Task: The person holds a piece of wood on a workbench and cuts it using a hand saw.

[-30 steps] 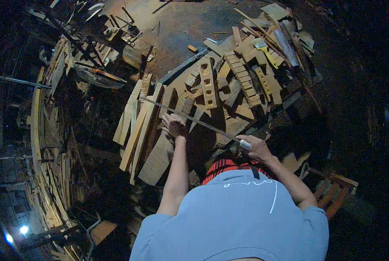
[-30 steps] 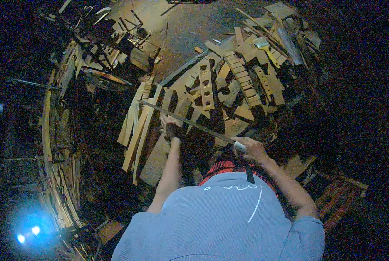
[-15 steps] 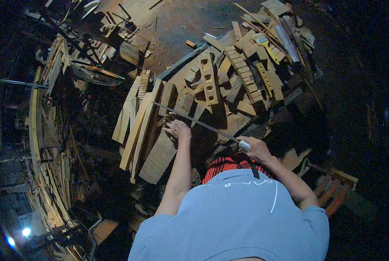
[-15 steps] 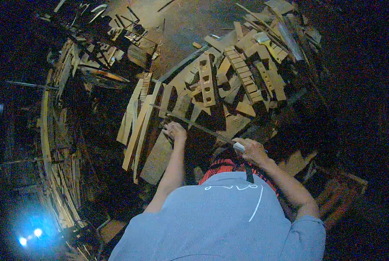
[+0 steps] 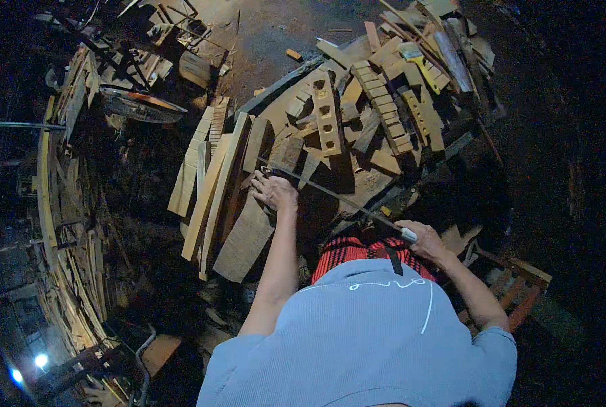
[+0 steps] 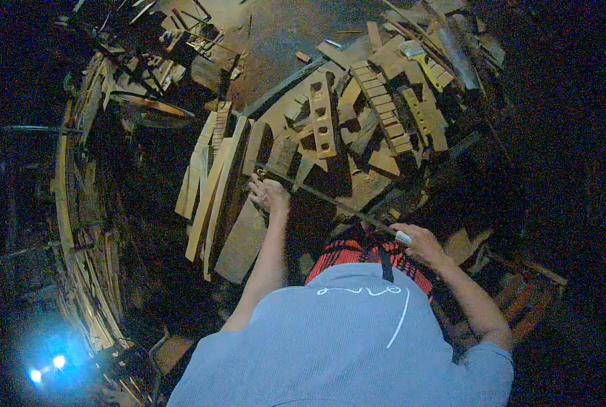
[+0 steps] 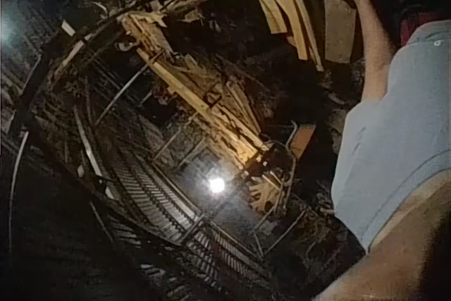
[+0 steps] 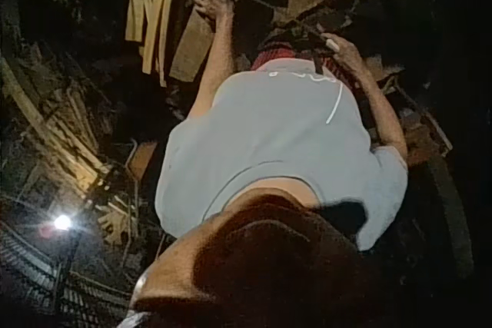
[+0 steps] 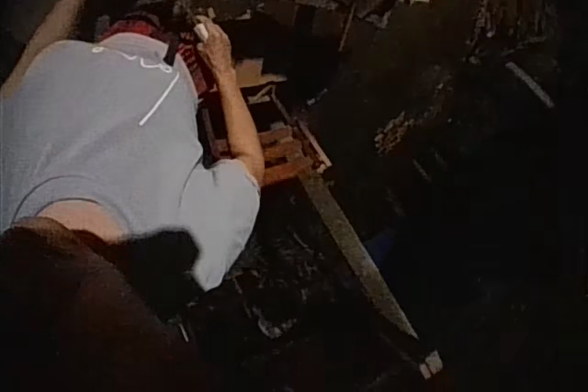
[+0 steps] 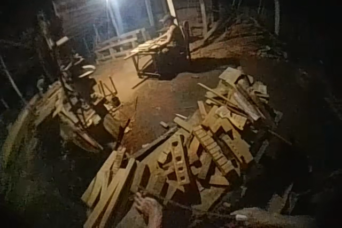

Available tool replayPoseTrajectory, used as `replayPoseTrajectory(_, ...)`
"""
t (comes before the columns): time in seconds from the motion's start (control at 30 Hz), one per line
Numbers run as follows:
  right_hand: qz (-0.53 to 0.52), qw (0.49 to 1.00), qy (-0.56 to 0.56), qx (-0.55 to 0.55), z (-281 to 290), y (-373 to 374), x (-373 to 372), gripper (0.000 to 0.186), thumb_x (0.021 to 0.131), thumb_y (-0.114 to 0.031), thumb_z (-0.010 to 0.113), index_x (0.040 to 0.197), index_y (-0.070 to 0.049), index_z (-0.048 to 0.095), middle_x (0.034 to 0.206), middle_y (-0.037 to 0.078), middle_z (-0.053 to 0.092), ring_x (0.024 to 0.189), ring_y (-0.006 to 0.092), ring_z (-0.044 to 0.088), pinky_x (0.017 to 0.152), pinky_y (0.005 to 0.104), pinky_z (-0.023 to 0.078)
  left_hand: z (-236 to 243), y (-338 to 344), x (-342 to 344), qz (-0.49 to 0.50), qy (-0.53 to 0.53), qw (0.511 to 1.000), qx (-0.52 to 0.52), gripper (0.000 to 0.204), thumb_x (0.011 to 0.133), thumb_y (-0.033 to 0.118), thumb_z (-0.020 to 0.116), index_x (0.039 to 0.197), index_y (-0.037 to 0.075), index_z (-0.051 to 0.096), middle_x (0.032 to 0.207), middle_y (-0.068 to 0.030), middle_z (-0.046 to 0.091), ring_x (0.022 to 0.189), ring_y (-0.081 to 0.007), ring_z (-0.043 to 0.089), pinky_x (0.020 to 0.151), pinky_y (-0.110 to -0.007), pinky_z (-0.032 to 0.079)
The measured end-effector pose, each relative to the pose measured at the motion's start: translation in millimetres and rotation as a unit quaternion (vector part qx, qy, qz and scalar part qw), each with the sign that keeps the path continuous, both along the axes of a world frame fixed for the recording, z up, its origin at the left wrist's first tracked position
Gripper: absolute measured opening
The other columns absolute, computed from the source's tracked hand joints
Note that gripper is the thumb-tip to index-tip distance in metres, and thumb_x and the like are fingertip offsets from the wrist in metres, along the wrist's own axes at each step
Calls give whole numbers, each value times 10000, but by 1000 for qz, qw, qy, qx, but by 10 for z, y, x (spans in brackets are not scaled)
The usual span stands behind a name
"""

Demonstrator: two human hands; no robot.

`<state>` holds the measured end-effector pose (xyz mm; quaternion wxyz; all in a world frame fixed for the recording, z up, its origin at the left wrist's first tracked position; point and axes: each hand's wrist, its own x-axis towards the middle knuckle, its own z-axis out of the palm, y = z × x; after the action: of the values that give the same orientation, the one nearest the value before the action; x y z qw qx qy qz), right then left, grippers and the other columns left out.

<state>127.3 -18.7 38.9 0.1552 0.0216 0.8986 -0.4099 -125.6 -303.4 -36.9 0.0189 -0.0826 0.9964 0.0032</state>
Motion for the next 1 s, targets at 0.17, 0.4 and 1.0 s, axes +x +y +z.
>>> replayPoseTrajectory(0.17,3,1000,-14,2,81,-114,-305,608,595,18,620,1171,-150,517,1041,138,614,926,329,598,799,391,492,-109,-38,-4,-27,41,995,-85,283,747,163,548,973,3,606,1182,-139,493,1160,-313,403,948,-462,293)
replayPoseTrajectory(0.4,27,996,-11,-89,-44,-639,-1278,504,656,2,569,1139,-134,511,899,203,609,861,375,593,730,449,474,-497,-163,23,-70,151,975,-149,166,715,187,602,787,42,636,914,-137,585,991,-304,485,909,-466,321)
replayPoseTrajectory(1.0,-3,998,-52,-35,-38,91,-106,623,585,34,630,1177,-122,514,1094,130,594,999,316,573,857,377,468,-167,-51,11,-35,87,994,-48,319,742,175,585,979,-39,596,1203,-175,523,1212,-347,385,990,-487,294)
